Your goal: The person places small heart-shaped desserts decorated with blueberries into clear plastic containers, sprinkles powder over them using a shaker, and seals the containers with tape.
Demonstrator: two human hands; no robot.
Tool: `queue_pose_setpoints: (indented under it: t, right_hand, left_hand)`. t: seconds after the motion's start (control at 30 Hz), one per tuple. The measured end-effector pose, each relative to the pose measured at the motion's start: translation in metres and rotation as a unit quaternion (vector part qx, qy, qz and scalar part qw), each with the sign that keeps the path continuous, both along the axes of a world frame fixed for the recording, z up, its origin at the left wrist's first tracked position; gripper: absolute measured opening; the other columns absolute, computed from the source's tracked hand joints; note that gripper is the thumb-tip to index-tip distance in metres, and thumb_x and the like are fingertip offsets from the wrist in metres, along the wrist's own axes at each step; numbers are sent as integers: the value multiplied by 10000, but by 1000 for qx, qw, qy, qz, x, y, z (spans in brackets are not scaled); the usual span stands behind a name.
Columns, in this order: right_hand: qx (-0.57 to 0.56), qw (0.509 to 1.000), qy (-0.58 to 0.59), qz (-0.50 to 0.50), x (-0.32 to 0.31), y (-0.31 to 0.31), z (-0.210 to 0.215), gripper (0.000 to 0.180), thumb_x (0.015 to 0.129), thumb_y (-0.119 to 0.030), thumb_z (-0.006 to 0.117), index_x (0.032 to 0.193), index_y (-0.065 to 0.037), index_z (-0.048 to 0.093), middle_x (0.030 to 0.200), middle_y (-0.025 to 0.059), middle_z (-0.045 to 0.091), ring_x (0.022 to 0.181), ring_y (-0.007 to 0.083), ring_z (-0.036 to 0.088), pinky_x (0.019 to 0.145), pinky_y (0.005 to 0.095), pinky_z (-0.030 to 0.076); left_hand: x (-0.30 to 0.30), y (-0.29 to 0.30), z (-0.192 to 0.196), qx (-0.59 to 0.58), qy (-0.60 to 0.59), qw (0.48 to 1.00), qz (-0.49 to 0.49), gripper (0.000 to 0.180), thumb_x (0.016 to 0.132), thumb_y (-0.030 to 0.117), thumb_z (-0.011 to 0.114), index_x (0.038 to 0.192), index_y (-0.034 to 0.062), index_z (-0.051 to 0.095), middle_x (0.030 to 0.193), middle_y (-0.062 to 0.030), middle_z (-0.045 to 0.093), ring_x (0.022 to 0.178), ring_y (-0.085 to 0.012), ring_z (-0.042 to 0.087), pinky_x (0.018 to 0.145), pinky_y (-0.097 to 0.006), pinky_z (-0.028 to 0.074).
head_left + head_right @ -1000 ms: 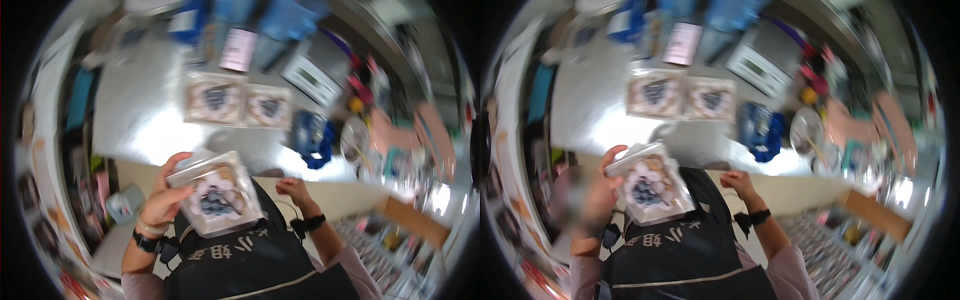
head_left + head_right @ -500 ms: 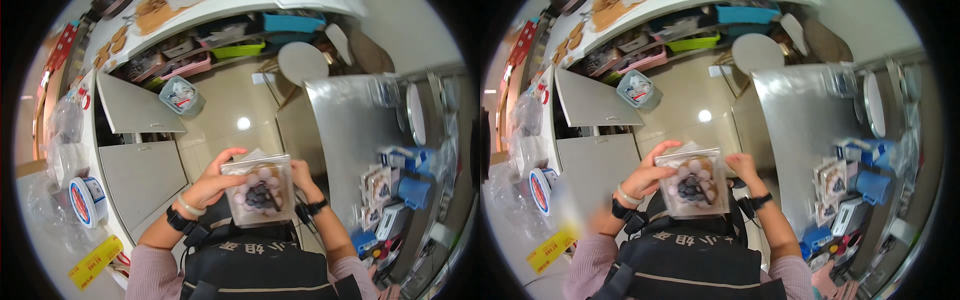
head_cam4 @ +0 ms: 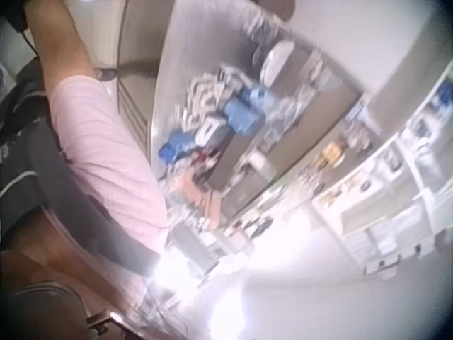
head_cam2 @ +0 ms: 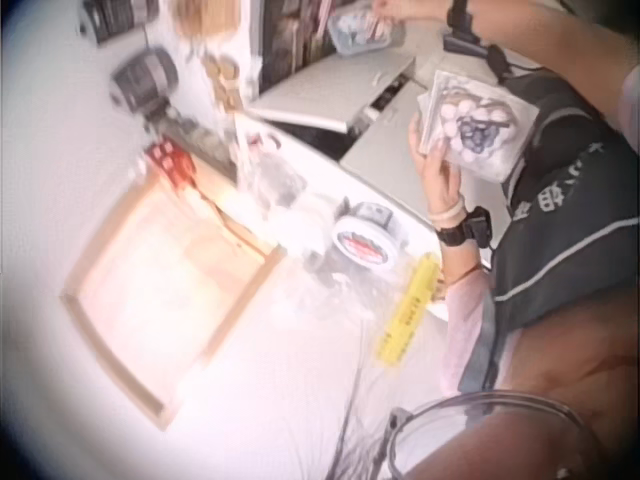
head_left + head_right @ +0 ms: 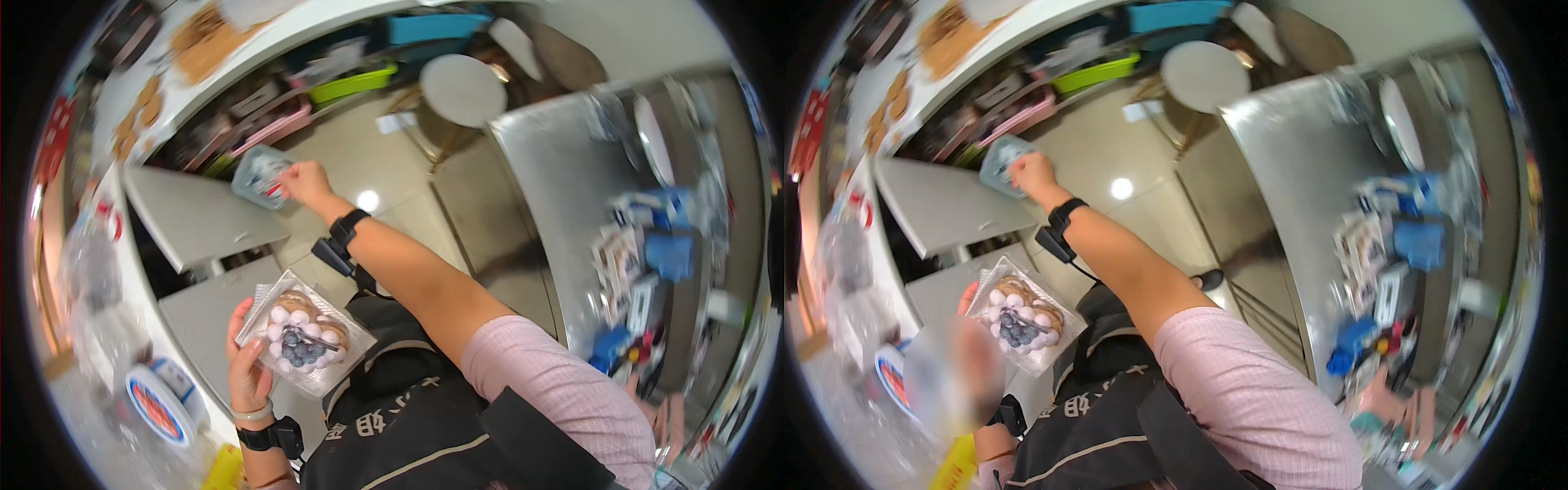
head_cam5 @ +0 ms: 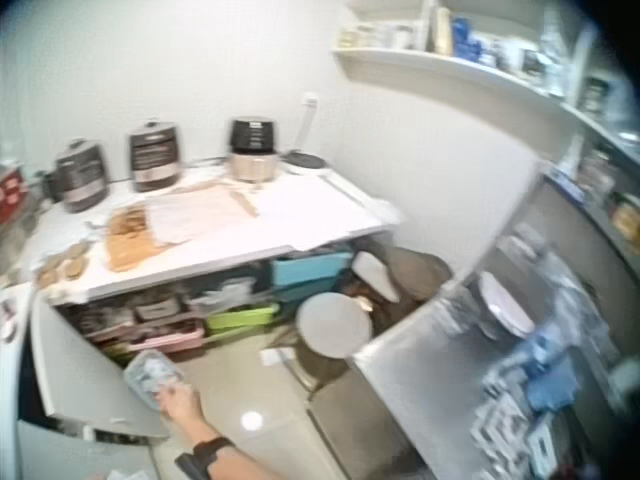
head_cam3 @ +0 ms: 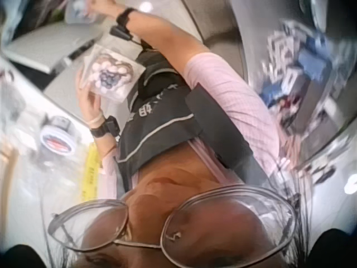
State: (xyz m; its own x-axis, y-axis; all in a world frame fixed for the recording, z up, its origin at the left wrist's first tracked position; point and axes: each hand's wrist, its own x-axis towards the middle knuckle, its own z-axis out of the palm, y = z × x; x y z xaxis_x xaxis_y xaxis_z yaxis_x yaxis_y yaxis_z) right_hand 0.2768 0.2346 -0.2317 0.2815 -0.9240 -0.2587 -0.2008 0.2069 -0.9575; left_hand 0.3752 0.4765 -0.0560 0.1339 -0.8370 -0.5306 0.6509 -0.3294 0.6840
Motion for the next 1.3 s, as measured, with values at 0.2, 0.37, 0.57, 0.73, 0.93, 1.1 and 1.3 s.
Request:
queue_pose_setpoints:
  t: [0.2, 0.37, 0.57, 0.73, 0.93, 1.1, 1.3]
  right_hand:
    - [-86, 974, 35, -208, -262, 133, 25, 184, 812, -93, 597, 962, 14, 600, 818, 101, 616, 583, 138, 612, 502, 230, 484]
    - [-209, 775, 348, -484, -459, 297, 162, 92, 828, -81, 573, 909, -45, 596, 747, 49, 595, 527, 102, 577, 491, 219, 450]
    - [30, 497, 533, -684, -598, 519, 224, 235, 780, -226, 631, 955, -69, 621, 978, 140, 531, 777, 229, 587, 624, 292, 474]
    - [24, 643, 327, -692, -596, 534, 210, 280, 775, -298, 657, 856, -31, 666, 820, 131, 593, 536, 160, 586, 529, 269, 472]
    - [206, 679, 33, -704, -598, 501, 230, 353, 763, -250, 686, 963, 31, 613, 806, 81, 634, 688, 152, 627, 555, 233, 501]
    - [128, 608, -105, -777, -585, 511, 224, 430, 757, -151, 664, 1107, 61, 533, 907, 86, 612, 826, 172, 609, 724, 279, 479]
    - [39, 593, -147, -791, -567, 525, 196, 373, 797, -84, 597, 1128, 46, 484, 881, 68, 603, 880, 195, 612, 739, 294, 510]
  left_hand:
    - [-83, -54, 17, -51, 20, 974, -222, 690, 656, 174, 648, 1247, -14, 344, 1183, -147, 461, 1077, -240, 481, 944, -324, 369]
    - [-185, -78, 60, -76, -16, 926, -371, 739, 637, 179, 653, 1267, -24, 324, 1181, -170, 462, 1080, -270, 483, 961, -344, 352]
    - [-319, -61, 172, -57, -40, 838, -540, 803, 616, 203, 672, 1281, -40, 292, 1171, -206, 466, 1063, -292, 495, 943, -355, 373]
    - [-402, -48, 177, -38, -10, 737, -675, 784, 650, 179, 663, 1296, -41, 277, 1116, -220, 516, 1015, -300, 528, 930, -339, 380]
    - [-458, -57, 181, -41, -58, 684, -726, 743, 657, 175, 665, 1289, -28, 330, 1127, -151, 515, 1027, -222, 515, 924, -292, 362]
    - [-481, -81, 176, -61, -87, 612, -783, 735, 633, 167, 692, 1272, -11, 373, 1234, -103, 424, 1122, -179, 425, 958, -264, 292]
    - [-491, -96, 189, -23, -62, 565, -823, 797, 583, 113, 743, 1275, -4, 365, 1208, -104, 441, 1106, -170, 438, 955, -257, 294]
